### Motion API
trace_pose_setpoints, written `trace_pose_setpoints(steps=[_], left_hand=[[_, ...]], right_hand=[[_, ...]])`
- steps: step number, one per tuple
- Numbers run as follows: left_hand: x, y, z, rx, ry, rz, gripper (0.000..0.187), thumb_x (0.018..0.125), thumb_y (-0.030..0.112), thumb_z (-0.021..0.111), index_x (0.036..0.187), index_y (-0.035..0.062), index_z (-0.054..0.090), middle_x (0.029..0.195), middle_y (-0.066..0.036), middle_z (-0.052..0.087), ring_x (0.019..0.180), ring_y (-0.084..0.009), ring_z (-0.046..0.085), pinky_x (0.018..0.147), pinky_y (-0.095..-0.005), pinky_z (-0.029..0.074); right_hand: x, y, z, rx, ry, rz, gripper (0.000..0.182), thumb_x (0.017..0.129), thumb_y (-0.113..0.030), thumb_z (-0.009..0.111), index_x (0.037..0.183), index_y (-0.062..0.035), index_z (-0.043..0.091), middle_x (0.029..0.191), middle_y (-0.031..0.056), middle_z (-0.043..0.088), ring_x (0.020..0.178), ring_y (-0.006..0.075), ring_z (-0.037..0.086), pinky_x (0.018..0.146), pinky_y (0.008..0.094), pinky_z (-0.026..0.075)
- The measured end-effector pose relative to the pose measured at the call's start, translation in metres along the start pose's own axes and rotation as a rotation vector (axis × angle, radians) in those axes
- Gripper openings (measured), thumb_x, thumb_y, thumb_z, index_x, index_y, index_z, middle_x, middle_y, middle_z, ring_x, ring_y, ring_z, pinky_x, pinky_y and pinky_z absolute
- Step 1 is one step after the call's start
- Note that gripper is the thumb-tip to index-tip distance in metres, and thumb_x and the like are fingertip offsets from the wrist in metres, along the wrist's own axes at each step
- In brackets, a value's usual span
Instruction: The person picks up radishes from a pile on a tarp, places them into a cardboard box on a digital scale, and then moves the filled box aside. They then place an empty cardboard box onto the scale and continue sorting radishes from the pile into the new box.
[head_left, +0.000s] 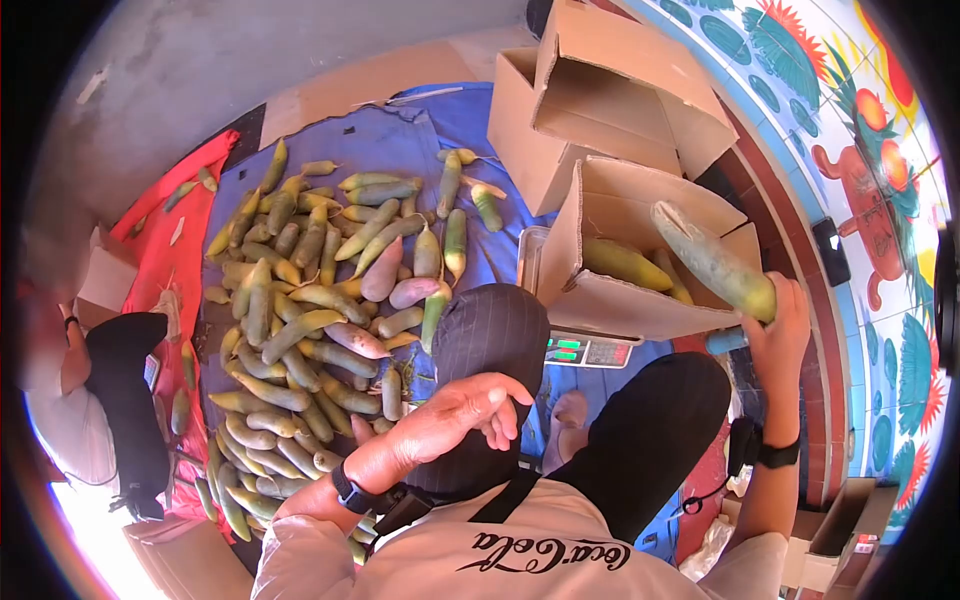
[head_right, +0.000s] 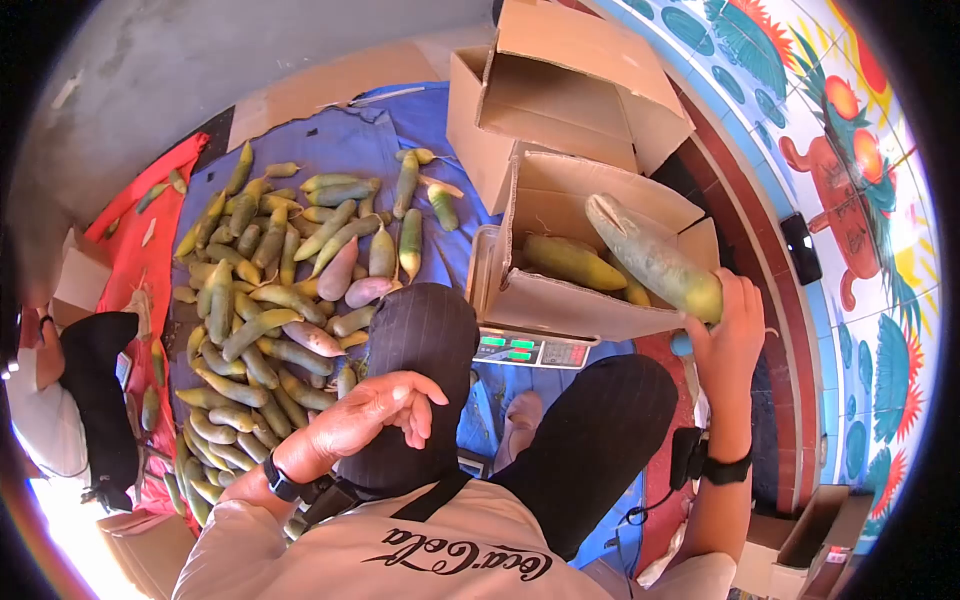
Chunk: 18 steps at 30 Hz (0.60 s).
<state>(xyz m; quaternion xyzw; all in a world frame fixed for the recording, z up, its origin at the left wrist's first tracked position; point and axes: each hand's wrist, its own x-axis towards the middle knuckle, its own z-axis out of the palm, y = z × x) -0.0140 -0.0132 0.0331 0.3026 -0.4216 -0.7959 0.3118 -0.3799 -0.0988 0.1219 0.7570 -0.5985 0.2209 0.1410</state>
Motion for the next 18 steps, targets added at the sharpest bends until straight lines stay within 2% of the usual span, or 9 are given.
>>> trace_pose_setpoints(steps=[1, 2, 6, 10, 12, 13, 14, 16, 18], left_hand=[[0.002, 0.0, 0.0, -0.009, 0.072, -0.052, 0.056, 0.095, 0.05, 0.039, 0.113, -0.0016, 0.05, 0.081, -0.007, 0.059, 0.072, -0.0148, 0.059, 0.067, -0.0262, 0.047], [0.004, -0.001, 0.0, -0.038, 0.095, -0.024, 0.05, 0.097, 0.045, 0.036, 0.111, -0.001, 0.05, 0.078, -0.007, 0.06, 0.066, -0.0155, 0.061, 0.061, -0.0257, 0.048], [0.007, 0.002, -0.003, -0.03, 0.106, -0.073, 0.047, 0.098, 0.041, 0.035, 0.111, -0.0011, 0.05, 0.077, -0.006, 0.061, 0.065, -0.0159, 0.063, 0.059, -0.0255, 0.049], [0.009, 0.002, -0.005, -0.057, 0.083, -0.089, 0.042, 0.099, 0.037, 0.034, 0.111, -0.001, 0.05, 0.078, -0.006, 0.062, 0.068, -0.0163, 0.064, 0.06, -0.0251, 0.051], [0.006, 0.003, -0.006, -0.062, 0.076, -0.088, 0.041, 0.099, 0.035, 0.034, 0.111, -0.0009, 0.05, 0.079, -0.006, 0.061, 0.069, -0.0163, 0.065, 0.062, -0.0257, 0.052], [0.005, 0.001, -0.008, -0.082, 0.055, -0.069, 0.04, 0.1, 0.034, 0.034, 0.112, -0.0002, 0.05, 0.081, -0.006, 0.061, 0.071, -0.0164, 0.065, 0.062, -0.0256, 0.052], [0.003, 0.001, -0.01, -0.098, 0.051, -0.055, 0.039, 0.099, 0.034, 0.035, 0.112, 0.0001, 0.05, 0.081, -0.006, 0.061, 0.072, -0.0164, 0.064, 0.063, -0.0257, 0.052], [-0.004, -0.001, -0.015, -0.131, 0.056, -0.025, 0.039, 0.098, 0.035, 0.038, 0.112, 0.0006, 0.05, 0.081, -0.006, 0.061, 0.073, -0.0168, 0.064, 0.064, -0.0262, 0.051], [-0.014, -0.001, -0.026, -0.101, 0.094, -0.01, 0.037, 0.096, 0.034, 0.045, 0.11, 0.0006, 0.052, 0.083, -0.006, 0.062, 0.073, -0.0163, 0.064, 0.066, -0.0262, 0.051]], right_hand=[[0.004, 0.007, 0.005, -0.007, -0.004, 0.002, 0.051, 0.057, -0.005, 0.072, 0.104, -0.0012, 0.053, 0.094, 0.0161, 0.053, 0.091, 0.0347, 0.051, 0.078, 0.0411, 0.042], [0.008, 0.015, 0.012, -0.066, -0.075, -0.009, 0.051, 0.057, -0.005, 0.073, 0.104, -0.0014, 0.053, 0.094, 0.0156, 0.054, 0.092, 0.0343, 0.051, 0.078, 0.0413, 0.042], [0.022, 0.039, 0.048, -0.083, -0.258, -0.083, 0.05, 0.056, -0.007, 0.075, 0.101, -0.0018, 0.055, 0.093, 0.0148, 0.056, 0.091, 0.0343, 0.053, 0.077, 0.0413, 0.043], [0.036, 0.053, 0.076, -0.041, -0.341, -0.096, 0.051, 0.058, -0.007, 0.074, 0.105, -0.0019, 0.055, 0.096, 0.0158, 0.057, 0.093, 0.0348, 0.053, 0.08, 0.0401, 0.044], [0.039, 0.069, 0.094, 0.069, -0.21, -0.182, 0.05, 0.062, -0.006, 0.073, 0.108, -0.0026, 0.056, 0.102, 0.0176, 0.058, 0.098, 0.0355, 0.054, 0.086, 0.0395, 0.043], [0.039, 0.072, 0.096, 0.133, -0.247, -0.058, 0.049, 0.067, -0.006, 0.07, 0.113, -0.0031, 0.055, 0.11, 0.0182, 0.057, 0.106, 0.0354, 0.052, 0.092, 0.0397, 0.041], [0.039, 0.074, 0.092, 0.087, -0.262, -0.069, 0.046, 0.07, -0.006, 0.067, 0.114, -0.0033, 0.055, 0.111, 0.0176, 0.057, 0.108, 0.035, 0.051, 0.094, 0.0402, 0.04], [0.033, 0.065, 0.08, 0.08, -0.265, -0.121, 0.038, 0.077, -0.007, 0.063, 0.114, -0.0029, 0.055, 0.109, 0.0184, 0.057, 0.105, 0.0347, 0.052, 0.092, 0.04, 0.041], [0.023, 0.044, 0.062, 0.206, -0.352, -0.039, 0.03, 0.08, -0.007, 0.06, 0.109, -0.0002, 0.056, 0.108, 0.0194, 0.056, 0.102, 0.0359, 0.053, 0.09, 0.039, 0.041]])
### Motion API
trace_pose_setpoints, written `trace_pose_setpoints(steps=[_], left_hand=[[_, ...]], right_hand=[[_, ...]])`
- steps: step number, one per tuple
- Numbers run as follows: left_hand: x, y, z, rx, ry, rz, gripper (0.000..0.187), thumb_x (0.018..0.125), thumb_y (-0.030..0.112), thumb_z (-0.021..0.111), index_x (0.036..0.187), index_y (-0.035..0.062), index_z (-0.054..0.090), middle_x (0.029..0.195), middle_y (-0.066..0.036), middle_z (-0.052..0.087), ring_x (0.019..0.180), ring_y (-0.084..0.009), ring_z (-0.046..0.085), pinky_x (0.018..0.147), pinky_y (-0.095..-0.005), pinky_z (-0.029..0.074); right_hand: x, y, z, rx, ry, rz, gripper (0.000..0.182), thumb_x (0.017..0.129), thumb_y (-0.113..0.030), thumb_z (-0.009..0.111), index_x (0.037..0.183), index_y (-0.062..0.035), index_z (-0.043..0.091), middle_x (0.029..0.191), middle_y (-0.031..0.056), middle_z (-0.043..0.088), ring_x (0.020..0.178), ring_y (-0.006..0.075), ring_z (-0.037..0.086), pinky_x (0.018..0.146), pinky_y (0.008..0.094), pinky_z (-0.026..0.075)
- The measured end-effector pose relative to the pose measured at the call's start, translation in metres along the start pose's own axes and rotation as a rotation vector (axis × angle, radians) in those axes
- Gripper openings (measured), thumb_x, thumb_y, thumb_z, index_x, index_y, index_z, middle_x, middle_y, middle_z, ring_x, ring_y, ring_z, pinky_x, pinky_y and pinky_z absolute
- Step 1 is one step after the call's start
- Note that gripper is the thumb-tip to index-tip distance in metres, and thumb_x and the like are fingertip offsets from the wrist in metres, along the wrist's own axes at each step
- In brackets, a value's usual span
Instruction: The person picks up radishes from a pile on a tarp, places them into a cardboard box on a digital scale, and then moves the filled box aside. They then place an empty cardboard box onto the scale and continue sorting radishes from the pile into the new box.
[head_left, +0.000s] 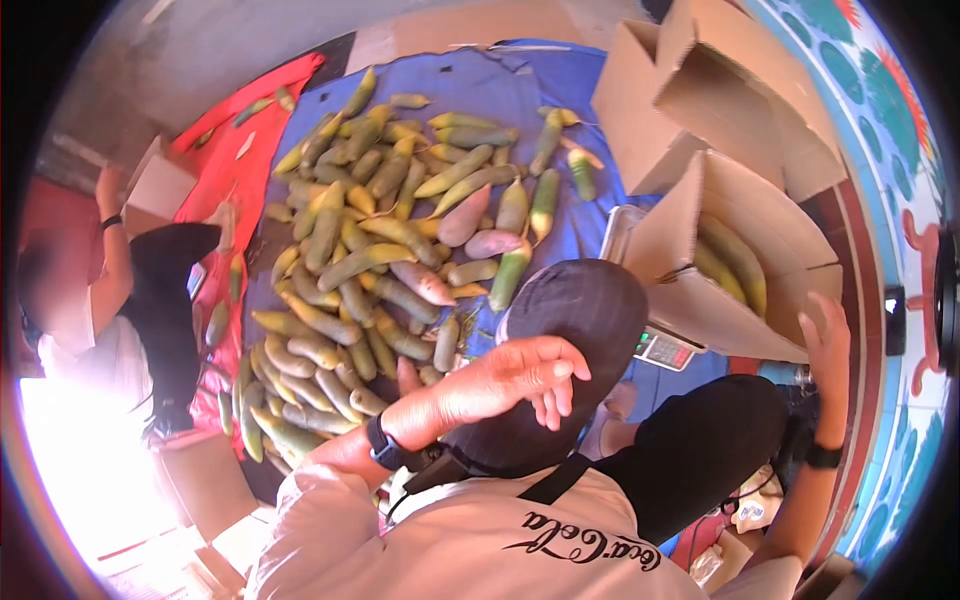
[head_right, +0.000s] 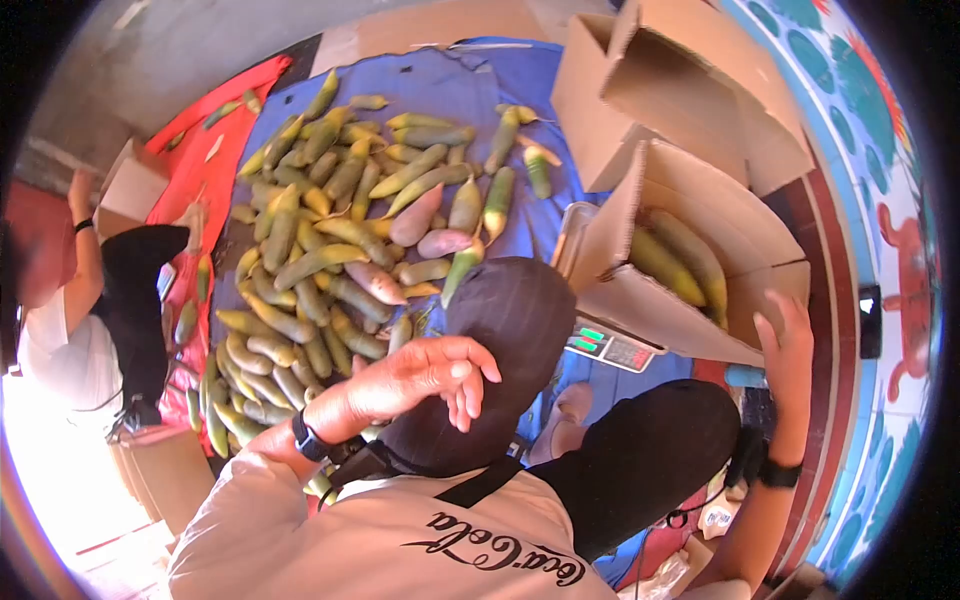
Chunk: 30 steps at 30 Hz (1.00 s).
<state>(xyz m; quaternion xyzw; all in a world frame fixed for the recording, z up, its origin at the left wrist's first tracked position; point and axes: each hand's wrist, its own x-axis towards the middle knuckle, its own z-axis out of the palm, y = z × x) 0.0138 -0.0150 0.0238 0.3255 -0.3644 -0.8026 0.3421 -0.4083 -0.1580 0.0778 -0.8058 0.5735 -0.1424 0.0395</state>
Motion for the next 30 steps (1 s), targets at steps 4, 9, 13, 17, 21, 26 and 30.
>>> trace_pose_setpoints(steps=[4, 9, 13, 17, 21, 26, 30], left_hand=[[-0.025, -0.002, -0.034, 0.097, 0.239, 0.056, 0.036, 0.093, 0.033, 0.051, 0.109, 0.0008, 0.055, 0.084, -0.006, 0.062, 0.078, -0.0131, 0.06, 0.076, -0.0275, 0.047], [-0.068, -0.064, -0.126, 0.261, 0.71, -0.05, 0.03, 0.094, 0.029, 0.05, 0.104, 0.0024, 0.059, 0.085, -0.005, 0.063, 0.081, -0.0127, 0.059, 0.077, -0.0273, 0.047], [-0.118, -0.126, -0.19, 0.702, 1.043, -0.258, 0.028, 0.085, 0.026, 0.059, 0.095, 0.0, 0.061, 0.086, -0.013, 0.064, 0.081, -0.025, 0.062, 0.074, -0.0339, 0.048], [-0.168, -0.189, -0.233, 0.825, 1.252, -0.406, 0.039, 0.077, 0.031, 0.063, 0.105, 0.0041, 0.06, 0.097, -0.02, 0.062, 0.096, -0.0377, 0.058, 0.085, -0.0412, 0.045], [-0.191, -0.222, -0.242, 0.936, 1.468, -0.479, 0.047, 0.074, 0.032, 0.064, 0.114, 0.0082, 0.056, 0.11, -0.02, 0.058, 0.106, -0.0367, 0.053, 0.092, -0.0415, 0.042], [-0.194, -0.21, -0.23, 0.982, 1.57, -0.617, 0.047, 0.074, 0.027, 0.062, 0.117, 0.0099, 0.055, 0.118, -0.019, 0.052, 0.112, -0.0373, 0.047, 0.097, -0.0432, 0.038], [-0.202, -0.228, -0.248, 1.055, 1.509, -0.713, 0.045, 0.076, 0.029, 0.059, 0.117, 0.011, 0.054, 0.119, -0.019, 0.054, 0.111, -0.0361, 0.05, 0.096, -0.0424, 0.04]], right_hand=[[-0.035, -0.048, -0.015, -0.04, -0.006, -0.004, 0.026, 0.082, -0.005, 0.056, 0.108, 0.0011, 0.056, 0.106, 0.0192, 0.056, 0.101, 0.0358, 0.053, 0.09, 0.0383, 0.041], [-0.073, -0.072, 0.0, 0.044, 0.005, -0.021, 0.022, 0.085, -0.004, 0.053, 0.106, 0.0017, 0.056, 0.106, 0.0185, 0.056, 0.1, 0.0349, 0.054, 0.09, 0.0368, 0.041], [-0.084, -0.084, 0.008, 0.139, -0.003, 0.102, 0.017, 0.088, -0.006, 0.051, 0.102, 0.0018, 0.057, 0.103, 0.0169, 0.059, 0.099, 0.0326, 0.056, 0.09, 0.0353, 0.041], [-0.085, -0.082, 0.012, 0.069, 0.042, 0.077, 0.016, 0.089, -0.007, 0.051, 0.1, 0.0016, 0.057, 0.101, 0.0165, 0.059, 0.097, 0.0319, 0.057, 0.088, 0.0351, 0.042], [-0.084, -0.077, 0.016, 0.032, 0.056, 0.089, 0.016, 0.09, -0.008, 0.051, 0.1, 0.0014, 0.057, 0.098, 0.0162, 0.06, 0.094, 0.0315, 0.058, 0.086, 0.0352, 0.043], [-0.085, -0.078, 0.017, 0.028, 0.077, 0.072, 0.014, 0.089, -0.007, 0.051, 0.099, 0.0012, 0.058, 0.097, 0.0163, 0.059, 0.092, 0.0312, 0.058, 0.084, 0.0351, 0.044], [-0.086, -0.074, 0.018, 0.009, 0.097, 0.058, 0.013, 0.09, -0.007, 0.051, 0.097, 0.0012, 0.058, 0.095, 0.0163, 0.059, 0.089, 0.0309, 0.059, 0.082, 0.0351, 0.045]])
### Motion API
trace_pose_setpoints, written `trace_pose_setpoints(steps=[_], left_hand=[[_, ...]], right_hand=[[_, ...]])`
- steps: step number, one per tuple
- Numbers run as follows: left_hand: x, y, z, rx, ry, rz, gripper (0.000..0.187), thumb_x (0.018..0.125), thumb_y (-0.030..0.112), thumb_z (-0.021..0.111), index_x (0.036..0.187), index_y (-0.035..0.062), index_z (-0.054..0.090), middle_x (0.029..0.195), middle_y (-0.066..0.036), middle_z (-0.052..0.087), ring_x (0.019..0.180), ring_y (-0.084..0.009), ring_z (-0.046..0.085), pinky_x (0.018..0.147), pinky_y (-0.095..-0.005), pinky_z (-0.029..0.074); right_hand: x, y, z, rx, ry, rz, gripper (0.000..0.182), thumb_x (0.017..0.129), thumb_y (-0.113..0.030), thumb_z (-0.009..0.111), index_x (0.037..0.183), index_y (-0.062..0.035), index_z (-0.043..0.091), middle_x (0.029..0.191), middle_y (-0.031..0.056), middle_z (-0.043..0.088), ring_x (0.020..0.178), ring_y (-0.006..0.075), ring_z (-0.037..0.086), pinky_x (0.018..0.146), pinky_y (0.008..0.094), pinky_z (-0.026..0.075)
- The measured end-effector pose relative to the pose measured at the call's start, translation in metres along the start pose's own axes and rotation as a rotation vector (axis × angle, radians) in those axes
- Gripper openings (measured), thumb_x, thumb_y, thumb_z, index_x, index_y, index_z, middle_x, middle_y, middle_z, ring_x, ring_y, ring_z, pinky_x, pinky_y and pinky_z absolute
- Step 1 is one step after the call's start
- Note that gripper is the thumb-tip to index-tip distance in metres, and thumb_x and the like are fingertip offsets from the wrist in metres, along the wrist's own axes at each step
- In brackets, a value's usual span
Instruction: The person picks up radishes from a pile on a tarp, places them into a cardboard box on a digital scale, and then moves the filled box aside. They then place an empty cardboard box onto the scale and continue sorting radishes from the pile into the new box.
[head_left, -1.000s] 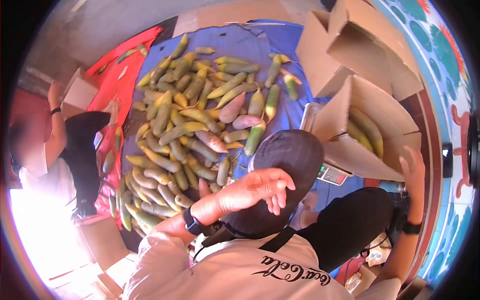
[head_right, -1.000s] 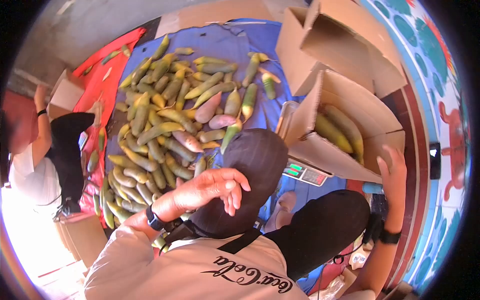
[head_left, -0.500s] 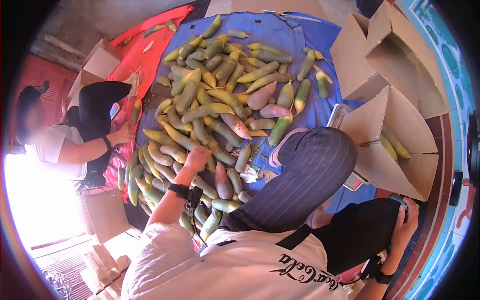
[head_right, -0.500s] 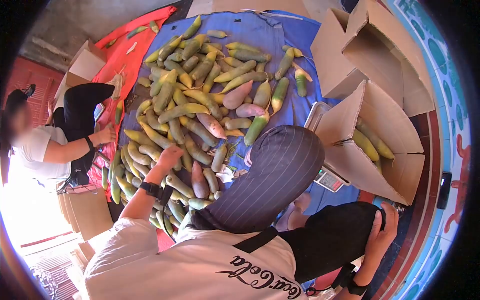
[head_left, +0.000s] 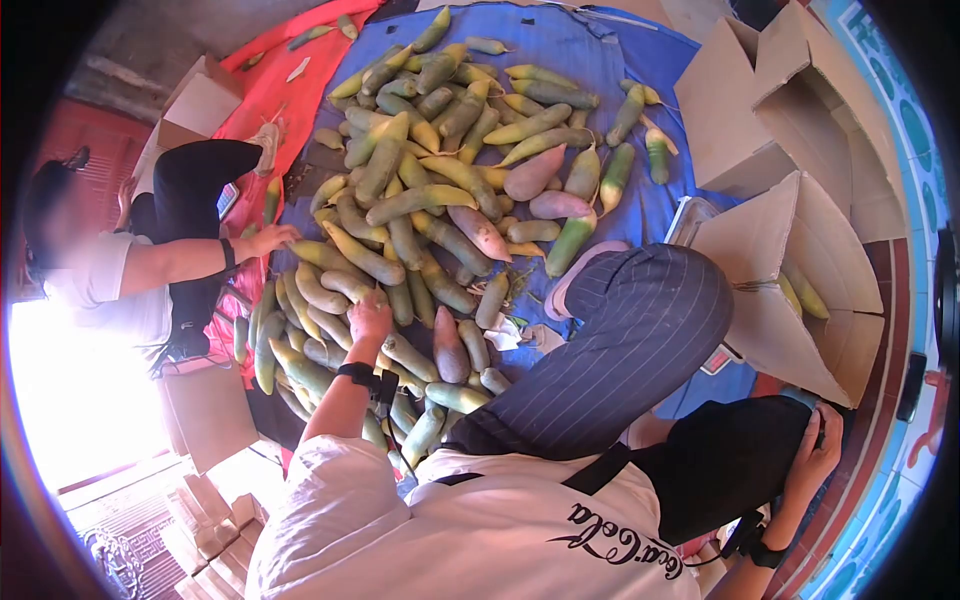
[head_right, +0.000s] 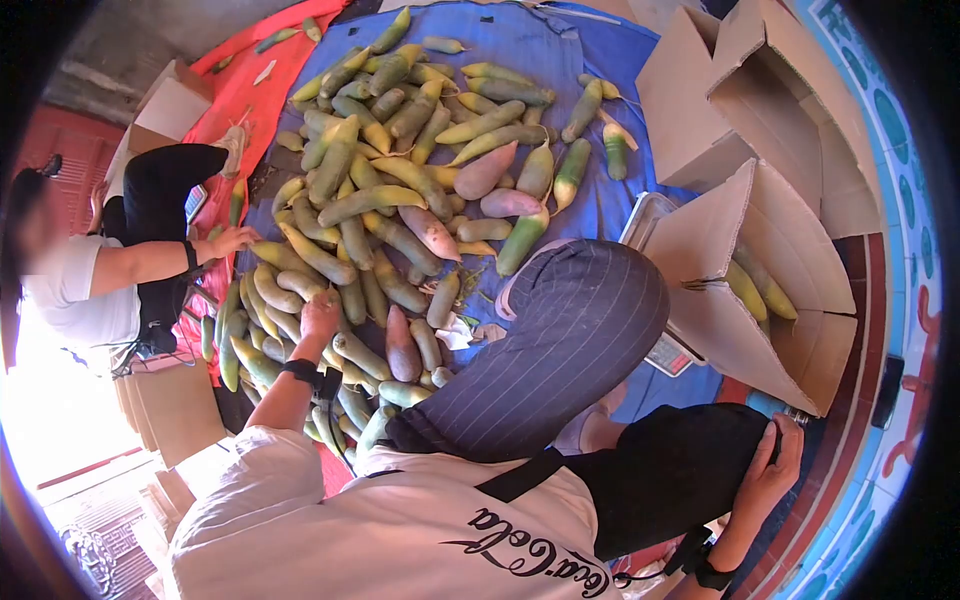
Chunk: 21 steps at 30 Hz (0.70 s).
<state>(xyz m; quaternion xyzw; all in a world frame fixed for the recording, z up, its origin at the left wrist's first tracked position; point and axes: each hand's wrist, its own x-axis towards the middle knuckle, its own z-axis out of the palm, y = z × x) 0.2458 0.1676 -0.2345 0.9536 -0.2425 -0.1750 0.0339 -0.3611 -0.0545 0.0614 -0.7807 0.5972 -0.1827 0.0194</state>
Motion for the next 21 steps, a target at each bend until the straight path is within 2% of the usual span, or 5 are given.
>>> trace_pose_setpoints(steps=[3, 10, 12, 19, 21], left_hand=[[-0.009, 0.005, -0.008, 0.011, -0.259, -0.121, 0.045, 0.078, 0.03, 0.056, 0.119, 0.0123, 0.052, 0.113, -0.019, 0.059, 0.107, -0.035, 0.055, 0.092, -0.0424, 0.043], [-0.039, 0.021, -0.004, 0.005, -0.209, -0.125, 0.039, 0.08, 0.033, 0.053, 0.111, 0.0101, 0.058, 0.108, -0.02, 0.061, 0.105, -0.0341, 0.057, 0.091, -0.0427, 0.044], [-0.037, 0.019, 0.0, 0.203, -0.312, -0.008, 0.039, 0.081, 0.034, 0.051, 0.107, 0.0069, 0.06, 0.111, -0.02, 0.061, 0.106, -0.0333, 0.057, 0.092, -0.042, 0.044], [-0.033, 0.025, -0.009, 0.203, -0.379, 0.059, 0.038, 0.083, 0.032, 0.047, 0.106, 0.0045, 0.06, 0.109, -0.018, 0.061, 0.104, -0.0344, 0.057, 0.09, -0.0421, 0.045], [-0.016, 0.019, 0.002, 0.45, -0.309, 0.338, 0.038, 0.083, 0.034, 0.047, 0.106, 0.0062, 0.059, 0.106, -0.019, 0.06, 0.101, -0.0356, 0.058, 0.088, -0.0438, 0.045]], right_hand=[[-0.002, 0.0, 0.001, 0.003, 0.017, 0.005, 0.013, 0.09, -0.007, 0.051, 0.097, 0.0017, 0.057, 0.095, 0.0164, 0.059, 0.089, 0.0306, 0.059, 0.081, 0.0347, 0.045], [-0.001, -0.001, 0.001, -0.001, 0.028, 0.02, 0.012, 0.09, -0.006, 0.051, 0.096, 0.0025, 0.057, 0.093, 0.0166, 0.059, 0.088, 0.0301, 0.059, 0.081, 0.0339, 0.045], [-0.002, 0.0, 0.001, 0.008, 0.033, 0.018, 0.012, 0.09, -0.006, 0.051, 0.096, 0.0026, 0.057, 0.093, 0.0164, 0.059, 0.087, 0.0295, 0.059, 0.081, 0.0335, 0.045], [-0.003, 0.0, 0.001, 0.039, 0.031, 0.059, 0.014, 0.091, -0.007, 0.051, 0.096, 0.0034, 0.058, 0.094, 0.016, 0.06, 0.089, 0.0287, 0.059, 0.083, 0.0333, 0.044], [-0.003, -0.001, 0.001, 0.033, 0.031, 0.053, 0.014, 0.09, -0.007, 0.051, 0.096, 0.0034, 0.058, 0.093, 0.0161, 0.06, 0.089, 0.0289, 0.059, 0.082, 0.0333, 0.044]])
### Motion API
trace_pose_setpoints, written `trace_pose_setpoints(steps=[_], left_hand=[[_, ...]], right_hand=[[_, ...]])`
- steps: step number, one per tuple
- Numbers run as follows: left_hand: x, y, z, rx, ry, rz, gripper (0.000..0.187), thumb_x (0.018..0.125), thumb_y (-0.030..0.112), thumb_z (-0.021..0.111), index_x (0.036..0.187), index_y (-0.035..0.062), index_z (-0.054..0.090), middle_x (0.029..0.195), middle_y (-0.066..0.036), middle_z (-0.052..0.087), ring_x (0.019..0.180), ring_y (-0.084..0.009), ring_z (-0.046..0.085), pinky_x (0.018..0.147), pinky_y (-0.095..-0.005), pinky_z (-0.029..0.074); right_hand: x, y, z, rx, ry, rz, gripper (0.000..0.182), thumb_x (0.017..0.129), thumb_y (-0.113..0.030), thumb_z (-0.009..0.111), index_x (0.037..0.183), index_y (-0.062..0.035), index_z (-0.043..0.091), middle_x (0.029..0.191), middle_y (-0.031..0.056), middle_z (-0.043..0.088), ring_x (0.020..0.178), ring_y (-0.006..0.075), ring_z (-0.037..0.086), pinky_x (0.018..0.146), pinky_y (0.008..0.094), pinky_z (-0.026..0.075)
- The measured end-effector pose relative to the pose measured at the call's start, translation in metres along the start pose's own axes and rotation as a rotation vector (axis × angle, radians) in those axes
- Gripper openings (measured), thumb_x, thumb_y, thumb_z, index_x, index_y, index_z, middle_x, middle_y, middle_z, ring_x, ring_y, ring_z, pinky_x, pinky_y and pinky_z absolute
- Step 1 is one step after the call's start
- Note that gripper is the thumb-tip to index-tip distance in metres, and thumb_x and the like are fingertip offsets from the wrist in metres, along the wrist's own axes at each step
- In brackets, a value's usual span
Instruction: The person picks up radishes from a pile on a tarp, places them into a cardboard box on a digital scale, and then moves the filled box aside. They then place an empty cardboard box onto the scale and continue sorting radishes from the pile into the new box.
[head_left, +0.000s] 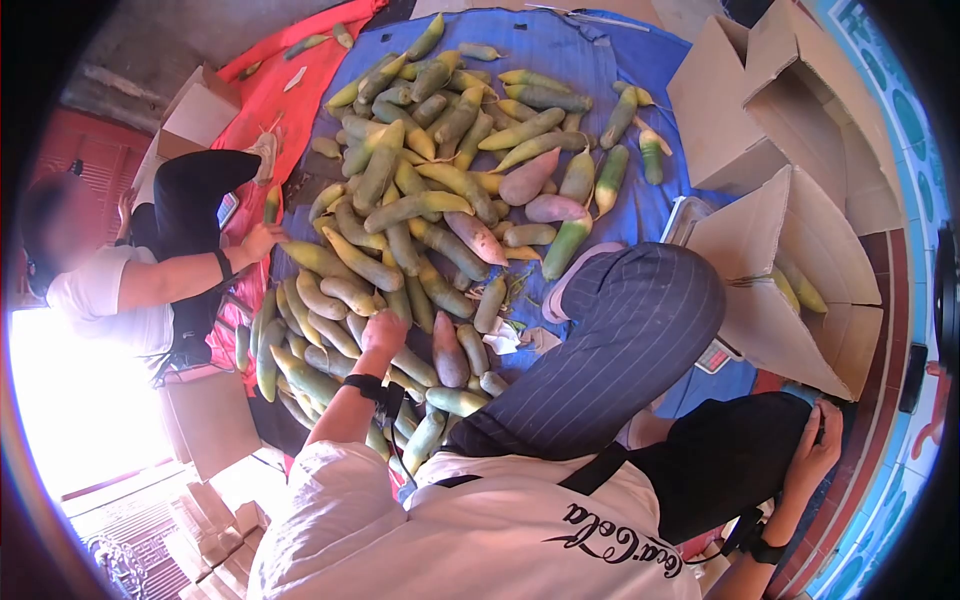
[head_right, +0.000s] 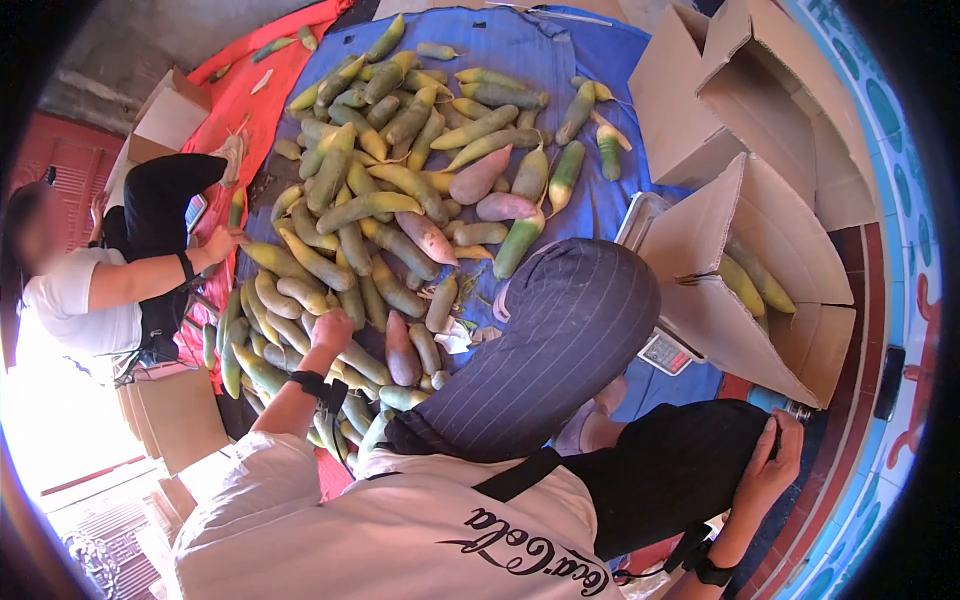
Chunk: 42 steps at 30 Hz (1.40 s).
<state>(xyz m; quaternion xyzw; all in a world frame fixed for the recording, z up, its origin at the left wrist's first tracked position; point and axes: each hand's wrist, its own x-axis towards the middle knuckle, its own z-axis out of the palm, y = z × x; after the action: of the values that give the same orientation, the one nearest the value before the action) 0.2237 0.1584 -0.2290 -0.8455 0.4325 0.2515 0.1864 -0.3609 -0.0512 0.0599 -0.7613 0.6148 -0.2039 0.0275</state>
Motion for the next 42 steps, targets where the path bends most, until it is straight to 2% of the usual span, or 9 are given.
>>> trace_pose_setpoints(steps=[3, 6, 16, 21, 26, 29, 34, 40, 42], left_hand=[[0.013, 0.01, -0.019, -0.394, 0.238, -0.146, 0.035, 0.082, 0.033, 0.052, 0.103, 0.0065, 0.059, 0.106, -0.018, 0.058, 0.101, -0.0356, 0.056, 0.088, -0.0445, 0.045], [0.03, 0.014, -0.04, -0.44, 0.432, -0.085, 0.036, 0.078, 0.027, 0.06, 0.106, 0.0059, 0.056, 0.11, -0.018, 0.055, 0.105, -0.0351, 0.053, 0.09, -0.0431, 0.043], [0.09, 0.017, -0.104, -0.445, 0.524, -0.237, 0.066, 0.074, 0.022, 0.064, 0.133, 0.0044, 0.037, 0.134, -0.02, 0.037, 0.122, -0.0362, 0.04, 0.102, -0.0406, 0.035], [0.121, 0.009, -0.104, -0.395, 0.469, -0.235, 0.072, 0.076, 0.027, 0.064, 0.138, 0.0064, 0.031, 0.137, -0.02, 0.035, 0.125, -0.0336, 0.039, 0.103, -0.0387, 0.036], [0.113, 0.016, -0.122, -0.225, 0.07, -0.364, 0.072, 0.076, 0.036, 0.066, 0.134, 0.0072, 0.035, 0.131, -0.022, 0.041, 0.118, -0.0324, 0.048, 0.096, -0.0383, 0.042], [0.109, 0.015, -0.095, -0.187, -0.013, -0.327, 0.068, 0.075, 0.04, 0.067, 0.128, 0.0065, 0.04, 0.129, -0.022, 0.043, 0.118, -0.0315, 0.048, 0.095, -0.0386, 0.043], [0.071, 0.038, -0.089, -0.205, 0.06, -0.298, 0.065, 0.075, 0.044, 0.066, 0.122, 0.0039, 0.045, 0.119, -0.021, 0.054, 0.111, -0.0314, 0.054, 0.092, -0.0375, 0.045], [0.036, 0.065, -0.061, -0.427, 0.069, -0.176, 0.066, 0.073, 0.049, 0.065, 0.11, -0.004, 0.055, 0.104, -0.024, 0.062, 0.103, -0.0306, 0.06, 0.089, -0.0389, 0.046], [0.037, 0.062, -0.044, -0.74, -0.124, -0.119, 0.068, 0.072, 0.05, 0.065, 0.107, -0.0069, 0.056, 0.1, -0.025, 0.062, 0.101, -0.0321, 0.06, 0.088, -0.0384, 0.047]], right_hand=[[0.0, 0.0, 0.0, -0.021, 0.003, -0.027, 0.012, 0.09, -0.005, 0.051, 0.096, 0.0029, 0.058, 0.092, 0.0163, 0.059, 0.086, 0.0293, 0.059, 0.08, 0.0334, 0.045], [-0.001, 0.007, 0.001, -0.042, 0.017, -0.041, 0.012, 0.089, -0.005, 0.051, 0.096, 0.0027, 0.058, 0.092, 0.0165, 0.059, 0.086, 0.03, 0.059, 0.079, 0.0341, 0.045], [0.0, 0.006, 0.0, -0.078, 0.017, 0.012, 0.011, 0.088, -0.003, 0.051, 0.095, 0.0037, 0.057, 0.092, 0.0172, 0.059, 0.085, 0.0317, 0.059, 0.078, 0.0347, 0.045], [0.002, 0.003, 0.0, -0.069, 0.002, 0.049, 0.01, 0.087, -0.002, 0.051, 0.093, 0.0044, 0.057, 0.09, 0.0174, 0.059, 0.084, 0.0311, 0.059, 0.078, 0.0351, 0.045], [0.003, 0.001, 0.0, -0.064, -0.002, 0.047, 0.01, 0.088, -0.002, 0.051, 0.093, 0.0041, 0.057, 0.09, 0.0175, 0.058, 0.084, 0.0309, 0.059, 0.077, 0.0354, 0.045], [0.004, 0.002, 0.001, -0.062, -0.003, 0.053, 0.01, 0.088, -0.002, 0.05, 0.093, 0.0038, 0.057, 0.089, 0.0174, 0.058, 0.084, 0.0312, 0.059, 0.077, 0.0355, 0.045], [0.005, 0.001, 0.001, -0.063, -0.016, 0.042, 0.01, 0.088, -0.002, 0.051, 0.093, 0.0036, 0.057, 0.089, 0.0172, 0.058, 0.084, 0.0315, 0.058, 0.077, 0.0356, 0.045], [0.004, -0.001, 0.001, -0.058, -0.006, 0.028, 0.011, 0.088, -0.004, 0.051, 0.093, 0.0036, 0.057, 0.089, 0.0172, 0.058, 0.083, 0.0317, 0.058, 0.077, 0.0356, 0.045], [0.003, 0.003, 0.003, -0.077, 0.002, 0.027, 0.011, 0.089, -0.004, 0.051, 0.093, 0.0037, 0.057, 0.089, 0.0173, 0.058, 0.083, 0.032, 0.058, 0.077, 0.0354, 0.045]])
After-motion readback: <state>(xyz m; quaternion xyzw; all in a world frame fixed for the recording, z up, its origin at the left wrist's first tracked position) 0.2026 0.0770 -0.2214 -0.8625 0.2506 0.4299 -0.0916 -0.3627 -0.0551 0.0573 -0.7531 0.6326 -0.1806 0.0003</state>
